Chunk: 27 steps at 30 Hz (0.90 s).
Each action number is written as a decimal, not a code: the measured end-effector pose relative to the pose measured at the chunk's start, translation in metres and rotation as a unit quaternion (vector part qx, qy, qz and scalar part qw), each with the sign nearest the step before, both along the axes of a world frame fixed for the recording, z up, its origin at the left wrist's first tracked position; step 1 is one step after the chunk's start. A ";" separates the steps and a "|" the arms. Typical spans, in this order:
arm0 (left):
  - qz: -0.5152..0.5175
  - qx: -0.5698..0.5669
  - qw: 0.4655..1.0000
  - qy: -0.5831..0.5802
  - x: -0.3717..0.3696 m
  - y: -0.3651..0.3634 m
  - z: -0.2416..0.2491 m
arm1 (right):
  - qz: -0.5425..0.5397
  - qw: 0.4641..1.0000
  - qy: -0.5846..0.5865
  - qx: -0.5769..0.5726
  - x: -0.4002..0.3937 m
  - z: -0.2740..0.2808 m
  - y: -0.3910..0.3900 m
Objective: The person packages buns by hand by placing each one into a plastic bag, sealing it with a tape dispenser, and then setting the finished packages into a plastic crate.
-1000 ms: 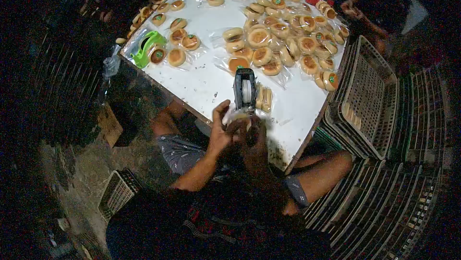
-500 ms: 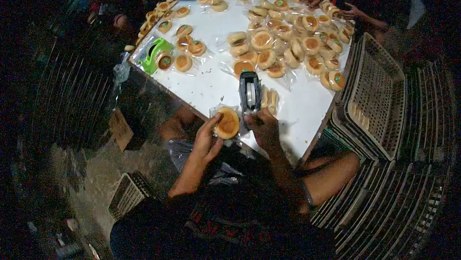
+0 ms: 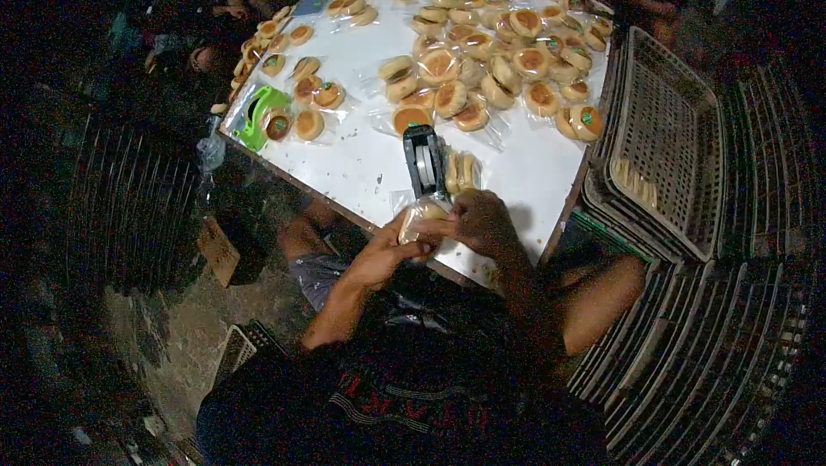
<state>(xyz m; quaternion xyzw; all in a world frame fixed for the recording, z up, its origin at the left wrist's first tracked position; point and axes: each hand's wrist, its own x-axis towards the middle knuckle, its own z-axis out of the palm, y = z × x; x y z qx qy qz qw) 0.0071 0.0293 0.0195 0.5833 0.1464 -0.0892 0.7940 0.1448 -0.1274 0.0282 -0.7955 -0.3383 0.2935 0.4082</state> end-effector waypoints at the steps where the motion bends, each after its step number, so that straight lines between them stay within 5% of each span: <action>1: 0.004 -0.022 1.000 0.021 0.000 -0.001 0.006 | -0.009 0.996 -0.061 -0.065 0.011 -0.017 -0.002; 3: 0.018 -0.066 0.996 0.058 0.003 -0.001 0.018 | -0.008 0.978 -0.074 0.196 0.009 -0.042 -0.012; 5: 0.071 -0.174 0.975 0.115 0.001 0.006 0.012 | 0.097 0.919 -0.282 0.258 0.002 -0.023 -0.004; 8: 0.104 -0.159 0.979 0.079 0.032 0.027 0.015 | -0.071 0.979 -0.089 0.171 -0.008 -0.028 -0.005; 11: 0.250 0.089 0.964 0.006 0.094 0.080 -0.021 | -0.368 0.876 -0.162 0.266 0.015 -0.067 0.010; 13: 0.316 0.376 0.871 -0.025 0.143 0.121 -0.061 | -0.394 0.836 -0.310 0.223 0.033 -0.083 0.005; 15: 0.303 0.701 0.620 0.179 0.184 0.166 -0.140 | -0.241 0.930 -0.268 0.066 0.048 -0.136 -0.010; 17: 0.014 0.644 0.758 0.098 0.201 0.237 -0.194 | -0.218 0.961 -0.170 0.027 0.042 -0.124 -0.006; 19: 0.267 0.401 0.876 -0.025 0.186 0.151 -0.094 | -0.279 0.930 -0.223 0.093 0.023 -0.102 -0.011; 20: 0.227 0.562 0.784 -0.134 0.171 0.128 -0.063 | -0.265 0.940 -0.194 0.093 0.020 -0.089 -0.014; 22: 0.070 0.648 0.706 -0.275 0.129 0.075 0.029 | -0.259 0.922 -0.255 0.132 0.008 -0.051 -0.016; 25: -0.066 0.538 0.787 -0.296 0.074 0.033 0.089 | -0.218 0.905 -0.330 0.156 -0.006 -0.027 -0.006; 27: 0.003 0.416 0.838 -0.354 0.052 0.026 0.068 | -0.155 0.964 -0.133 0.169 -0.019 -0.032 -0.004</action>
